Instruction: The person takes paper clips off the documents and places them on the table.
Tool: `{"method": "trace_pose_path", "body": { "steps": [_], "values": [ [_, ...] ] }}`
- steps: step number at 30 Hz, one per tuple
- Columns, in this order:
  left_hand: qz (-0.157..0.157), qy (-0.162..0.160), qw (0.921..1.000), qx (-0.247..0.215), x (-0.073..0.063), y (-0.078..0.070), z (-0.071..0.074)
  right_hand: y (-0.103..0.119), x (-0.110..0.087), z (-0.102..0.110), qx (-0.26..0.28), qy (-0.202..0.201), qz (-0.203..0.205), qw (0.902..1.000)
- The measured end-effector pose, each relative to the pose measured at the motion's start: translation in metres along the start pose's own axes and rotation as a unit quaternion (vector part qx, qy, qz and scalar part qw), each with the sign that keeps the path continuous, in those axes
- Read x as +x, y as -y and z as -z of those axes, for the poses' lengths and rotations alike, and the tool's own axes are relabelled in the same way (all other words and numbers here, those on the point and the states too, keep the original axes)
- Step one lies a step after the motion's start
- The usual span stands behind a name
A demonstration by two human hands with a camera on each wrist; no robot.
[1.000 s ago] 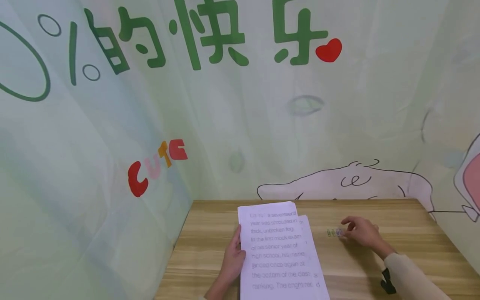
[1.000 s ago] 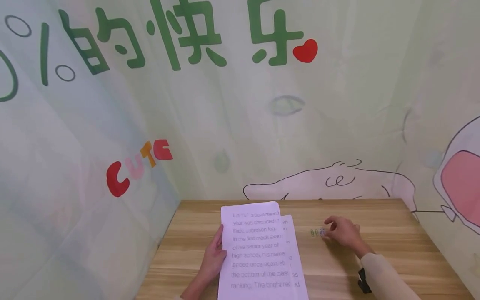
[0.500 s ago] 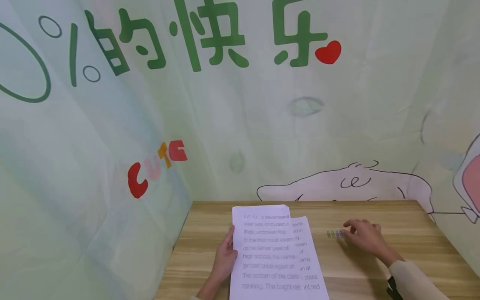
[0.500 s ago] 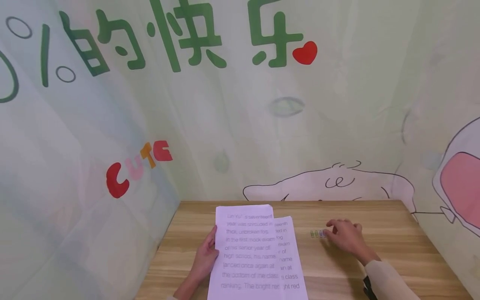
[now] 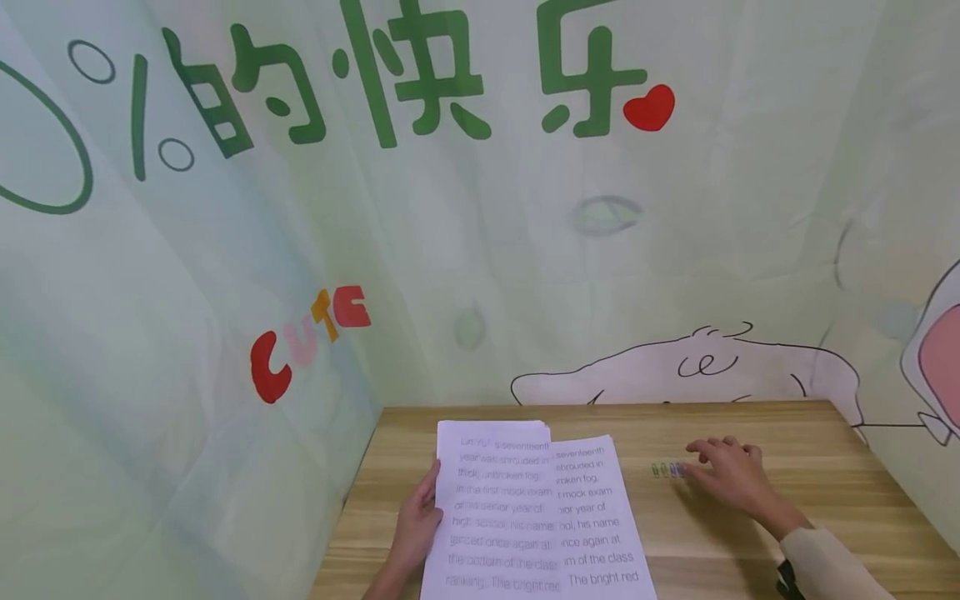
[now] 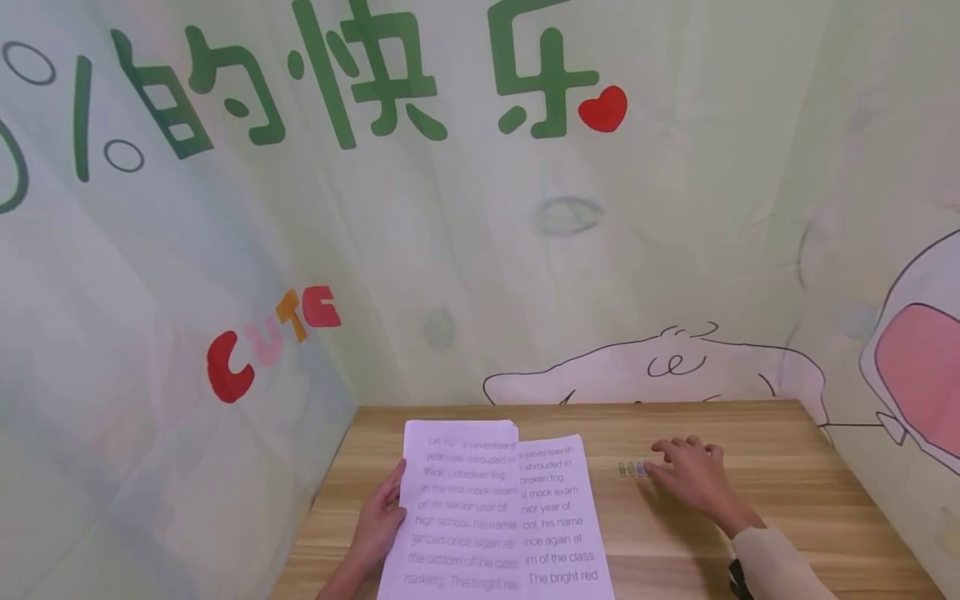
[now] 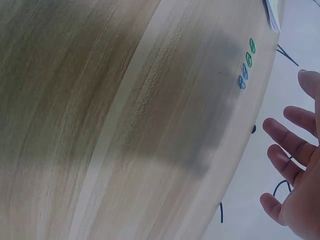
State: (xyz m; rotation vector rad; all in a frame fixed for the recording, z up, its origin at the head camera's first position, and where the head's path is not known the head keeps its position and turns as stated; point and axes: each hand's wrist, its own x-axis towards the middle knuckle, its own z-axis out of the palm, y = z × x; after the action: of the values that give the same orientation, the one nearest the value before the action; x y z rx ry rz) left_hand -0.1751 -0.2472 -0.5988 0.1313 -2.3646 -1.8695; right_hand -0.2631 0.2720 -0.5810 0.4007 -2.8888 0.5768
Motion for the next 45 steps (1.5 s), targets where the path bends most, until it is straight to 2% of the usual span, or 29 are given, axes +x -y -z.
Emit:
{"method": "trace_pose_path", "body": {
  "steps": [4, 7, 13, 20, 27, 29, 34, 37, 39, 41, 43, 45],
  "values": [
    [0.013, -0.002, 0.9999, 0.002, 0.002, 0.008, 0.013, 0.001, -0.001, 0.0, -0.01, -0.001, 0.008, 0.9999],
    [0.038, -0.008, 0.9992, 0.013, 0.004, 0.013, 0.025, 0.002, -0.003, 0.0, -0.024, -0.002, 0.016, 0.9996],
    [0.07, -0.022, 0.996, 0.051, 0.006, 0.019, 0.049, 0.002, -0.004, -0.001, -0.045, -0.015, 0.028, 0.9985],
    [0.087, -0.032, 0.9888, 0.117, 0.014, 0.023, 0.066, 0.0, -0.003, -0.005, -0.052, -0.021, 0.036, 0.9978],
    [0.129, -0.032, 0.9836, 0.122, 0.021, 0.03, 0.077, 0.006, -0.001, -0.01, -0.077, -0.033, 0.05, 0.9952],
    [0.123, -0.034, 0.9823, 0.137, 0.022, 0.032, 0.08, 0.008, 0.0, -0.012, -0.084, -0.036, 0.051, 0.9945],
    [0.076, -0.038, 0.9771, 0.195, 0.02, 0.037, 0.084, 0.011, -0.003, -0.015, -0.099, -0.055, 0.062, 0.9916],
    [0.085, -0.035, 0.9728, 0.213, 0.017, 0.035, 0.082, 0.012, -0.007, -0.016, -0.107, -0.059, 0.072, 0.9899],
    [0.095, -0.034, 0.9651, 0.241, 0.015, 0.032, 0.08, 0.014, -0.009, -0.017, -0.107, -0.058, 0.077, 0.9896],
    [0.092, -0.037, 0.9526, 0.288, 0.014, 0.027, 0.078, 0.016, -0.01, -0.016, -0.107, -0.057, 0.08, 0.9895],
    [0.069, -0.041, 0.9325, 0.352, 0.014, 0.023, 0.079, 0.018, -0.01, -0.016, -0.104, -0.057, 0.079, 0.9898],
    [0.035, -0.043, 0.9064, 0.419, 0.015, 0.02, 0.08, 0.02, -0.008, -0.015, -0.101, -0.059, 0.077, 0.9901]
  ]
}}
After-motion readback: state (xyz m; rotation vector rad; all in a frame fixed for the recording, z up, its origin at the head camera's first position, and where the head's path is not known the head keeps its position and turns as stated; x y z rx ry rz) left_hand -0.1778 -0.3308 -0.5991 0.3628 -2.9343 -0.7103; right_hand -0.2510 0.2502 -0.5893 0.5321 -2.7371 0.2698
